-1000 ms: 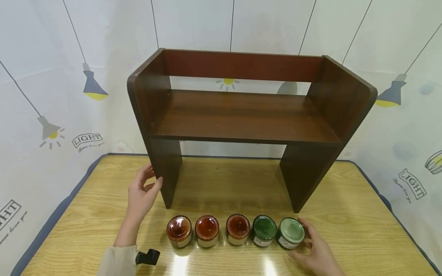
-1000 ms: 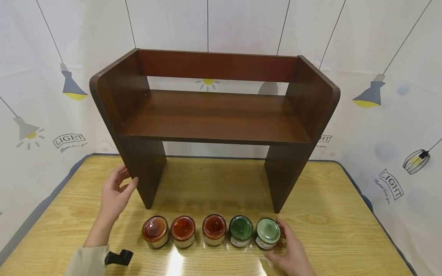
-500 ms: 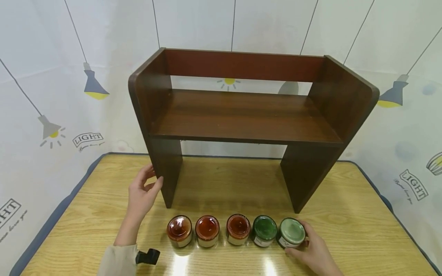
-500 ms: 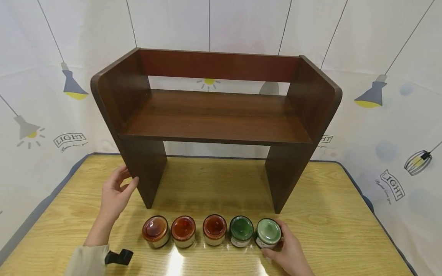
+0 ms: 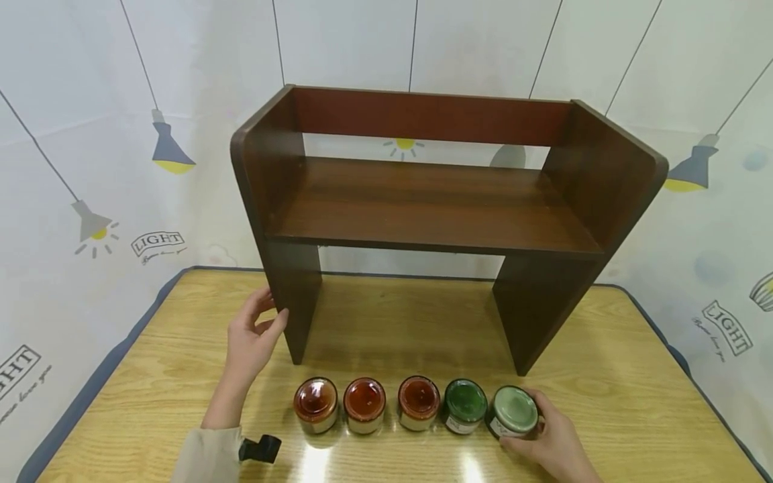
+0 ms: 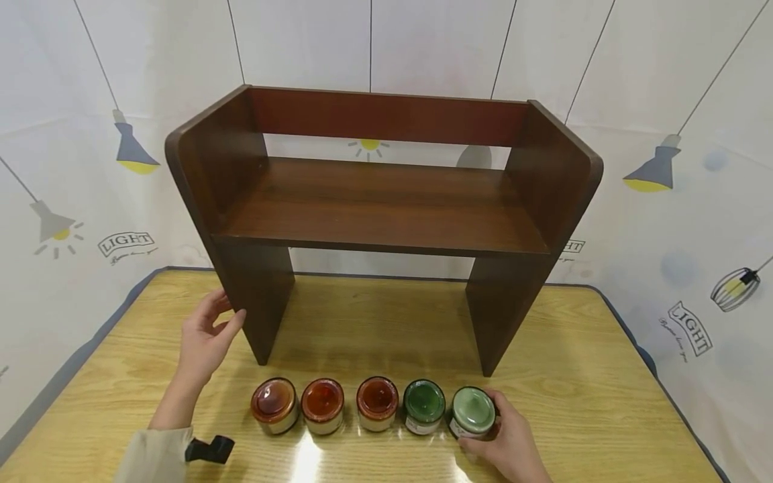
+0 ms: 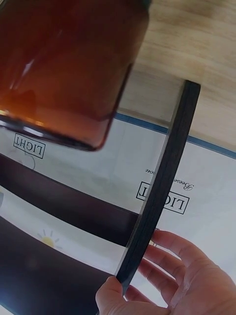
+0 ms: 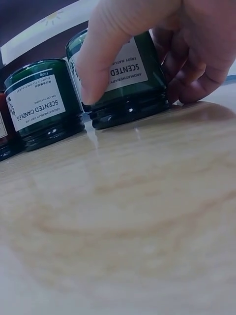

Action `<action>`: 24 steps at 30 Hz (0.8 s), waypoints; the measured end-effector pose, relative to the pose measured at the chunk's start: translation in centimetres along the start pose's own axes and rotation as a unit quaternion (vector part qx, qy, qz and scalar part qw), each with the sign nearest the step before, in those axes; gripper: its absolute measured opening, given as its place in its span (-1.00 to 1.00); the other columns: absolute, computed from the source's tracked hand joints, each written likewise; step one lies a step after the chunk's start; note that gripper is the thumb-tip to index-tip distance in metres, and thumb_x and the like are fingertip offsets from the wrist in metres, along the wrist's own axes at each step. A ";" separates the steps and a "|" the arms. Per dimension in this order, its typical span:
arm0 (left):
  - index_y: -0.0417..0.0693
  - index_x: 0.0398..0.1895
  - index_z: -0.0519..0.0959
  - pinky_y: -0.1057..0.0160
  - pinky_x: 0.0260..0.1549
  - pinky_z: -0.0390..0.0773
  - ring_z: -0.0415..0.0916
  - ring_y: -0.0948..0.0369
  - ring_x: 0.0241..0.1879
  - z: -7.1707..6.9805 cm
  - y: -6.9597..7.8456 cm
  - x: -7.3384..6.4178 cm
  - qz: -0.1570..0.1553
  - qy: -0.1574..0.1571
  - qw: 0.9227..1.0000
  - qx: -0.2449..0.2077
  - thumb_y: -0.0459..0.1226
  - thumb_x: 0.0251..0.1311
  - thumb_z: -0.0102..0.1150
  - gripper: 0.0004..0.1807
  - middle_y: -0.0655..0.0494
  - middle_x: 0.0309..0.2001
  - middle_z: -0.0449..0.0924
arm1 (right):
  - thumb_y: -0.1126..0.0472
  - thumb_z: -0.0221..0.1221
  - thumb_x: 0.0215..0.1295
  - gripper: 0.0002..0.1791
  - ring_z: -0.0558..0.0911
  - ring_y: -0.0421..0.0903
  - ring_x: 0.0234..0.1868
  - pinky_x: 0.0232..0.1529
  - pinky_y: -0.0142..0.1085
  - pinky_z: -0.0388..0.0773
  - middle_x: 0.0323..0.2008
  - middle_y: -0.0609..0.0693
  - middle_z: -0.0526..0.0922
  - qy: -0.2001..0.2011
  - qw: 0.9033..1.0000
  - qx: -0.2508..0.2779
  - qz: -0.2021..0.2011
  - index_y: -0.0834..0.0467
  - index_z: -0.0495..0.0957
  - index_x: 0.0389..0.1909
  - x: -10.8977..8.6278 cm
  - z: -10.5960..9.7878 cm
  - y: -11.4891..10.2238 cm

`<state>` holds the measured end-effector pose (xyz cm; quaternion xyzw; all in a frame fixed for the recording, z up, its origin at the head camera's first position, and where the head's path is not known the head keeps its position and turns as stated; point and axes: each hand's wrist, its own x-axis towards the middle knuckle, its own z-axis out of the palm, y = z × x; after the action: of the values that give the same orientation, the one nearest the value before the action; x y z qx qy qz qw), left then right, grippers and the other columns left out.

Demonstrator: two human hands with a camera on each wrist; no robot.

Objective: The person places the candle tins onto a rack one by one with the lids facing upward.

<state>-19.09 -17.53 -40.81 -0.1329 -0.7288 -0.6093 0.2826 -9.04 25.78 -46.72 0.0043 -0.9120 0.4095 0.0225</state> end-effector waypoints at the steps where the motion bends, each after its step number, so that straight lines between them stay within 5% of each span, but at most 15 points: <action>1: -0.42 0.06 0.45 0.49 -0.34 0.57 0.48 0.40 -0.16 0.0 0.0 0.0 -0.001 0.000 1.000 -0.001 -0.64 0.06 0.12 -0.58 0.39 -0.14 0.52 | 0.15 0.56 -0.36 -0.13 0.52 -0.17 -0.15 -0.25 -0.34 0.52 -0.09 0.05 0.58 0.000 1.000 0.002 0.000 0.25 0.40 0.09 0.0 0.0 0.0; 12: -0.39 0.05 0.47 0.49 -0.34 0.57 0.48 0.40 -0.16 -0.1 0.1 0.0 -0.009 -0.002 1.000 0.006 -0.61 0.08 0.12 -0.60 0.41 -0.14 0.51 | 0.17 0.57 -0.38 -0.13 0.49 -0.29 -0.21 -0.33 -0.38 0.51 -0.09 0.08 0.58 0.023 1.000 -0.009 -0.009 0.27 0.41 0.08 -0.5 -0.4 0.1; 19: -0.39 0.06 0.47 0.49 -0.33 0.57 0.48 0.40 -0.17 0.0 0.2 0.0 -0.015 0.002 1.000 0.004 -0.60 0.08 0.13 -0.59 0.40 -0.15 0.51 | 0.13 0.56 -0.35 -0.12 0.50 -0.19 -0.16 -0.28 -0.34 0.52 -0.05 0.09 0.57 0.032 0.999 -0.023 0.009 0.22 0.39 0.10 -0.8 -1.2 -0.7; 24: -0.39 0.06 0.47 0.49 -0.33 0.57 0.48 0.40 -0.17 0.0 0.1 0.0 -0.017 0.003 1.000 0.006 -0.60 0.09 0.13 -0.60 0.40 -0.15 0.51 | 0.16 0.57 -0.38 -0.13 0.47 -0.34 -0.17 -0.34 -0.35 0.51 -0.08 0.09 0.58 0.069 0.997 -0.028 -0.024 0.23 0.41 0.07 -1.0 -1.6 -1.2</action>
<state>-18.99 -17.49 -40.73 -0.1172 -0.7338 -0.6100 0.2751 -7.92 26.14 -44.82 -0.0030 -0.9192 0.3821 0.0952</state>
